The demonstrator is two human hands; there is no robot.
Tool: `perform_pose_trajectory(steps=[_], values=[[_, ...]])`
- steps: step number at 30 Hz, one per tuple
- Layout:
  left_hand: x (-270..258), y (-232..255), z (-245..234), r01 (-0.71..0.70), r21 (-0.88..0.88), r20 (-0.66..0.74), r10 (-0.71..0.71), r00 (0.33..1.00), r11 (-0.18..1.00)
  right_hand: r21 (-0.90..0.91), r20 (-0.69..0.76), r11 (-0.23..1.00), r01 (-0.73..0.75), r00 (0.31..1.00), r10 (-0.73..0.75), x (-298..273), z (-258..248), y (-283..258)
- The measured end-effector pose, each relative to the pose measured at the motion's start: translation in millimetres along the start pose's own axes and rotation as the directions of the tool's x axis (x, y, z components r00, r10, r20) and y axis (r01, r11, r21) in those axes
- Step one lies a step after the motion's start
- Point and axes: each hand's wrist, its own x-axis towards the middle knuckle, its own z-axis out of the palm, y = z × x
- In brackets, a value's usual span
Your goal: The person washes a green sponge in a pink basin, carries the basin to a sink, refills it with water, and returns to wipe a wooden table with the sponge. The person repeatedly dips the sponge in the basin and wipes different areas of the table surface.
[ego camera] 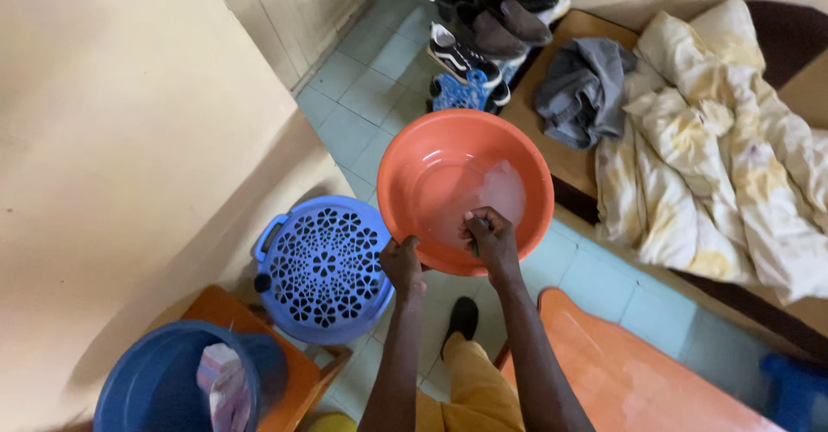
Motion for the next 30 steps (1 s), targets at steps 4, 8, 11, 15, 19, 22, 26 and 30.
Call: perform_pose_trajectory(steps=[4,8,11,15,19,22,26,30], values=[[46,-7,38,0.062,-0.026,-0.116,-0.064,0.991,0.998,-0.133,0.055,0.991,0.019,0.998,-0.011,59,16,-40],[97,6,72,0.157,-0.141,-0.193,-0.183,0.964,0.977,-0.189,0.139,0.976,0.110,0.987,-0.084,117,37,-66],[134,10,90,0.115,-0.237,-0.135,-0.150,0.979,0.965,-0.209,0.149,0.977,0.043,0.989,-0.012,166,55,-77],[196,21,121,0.123,-0.243,-0.175,-0.169,0.970,0.962,-0.216,0.239,0.966,0.145,0.967,-0.092,239,80,-94],[262,46,158,0.051,-0.234,-0.172,-0.093,0.981,0.971,-0.191,0.275,0.971,0.147,0.957,-0.091,319,108,-114],[318,74,183,-0.012,-0.204,-0.141,-0.018,0.990,0.979,-0.150,0.261,0.979,0.139,0.960,-0.097,365,135,-128],[377,100,209,-0.073,-0.230,-0.185,0.030,0.982,0.970,-0.063,0.270,0.975,0.214,0.944,-0.190,435,164,-155],[441,129,235,-0.115,-0.227,-0.257,0.055,0.965,0.967,-0.084,0.232,0.978,0.193,0.958,-0.169,502,200,-172]])
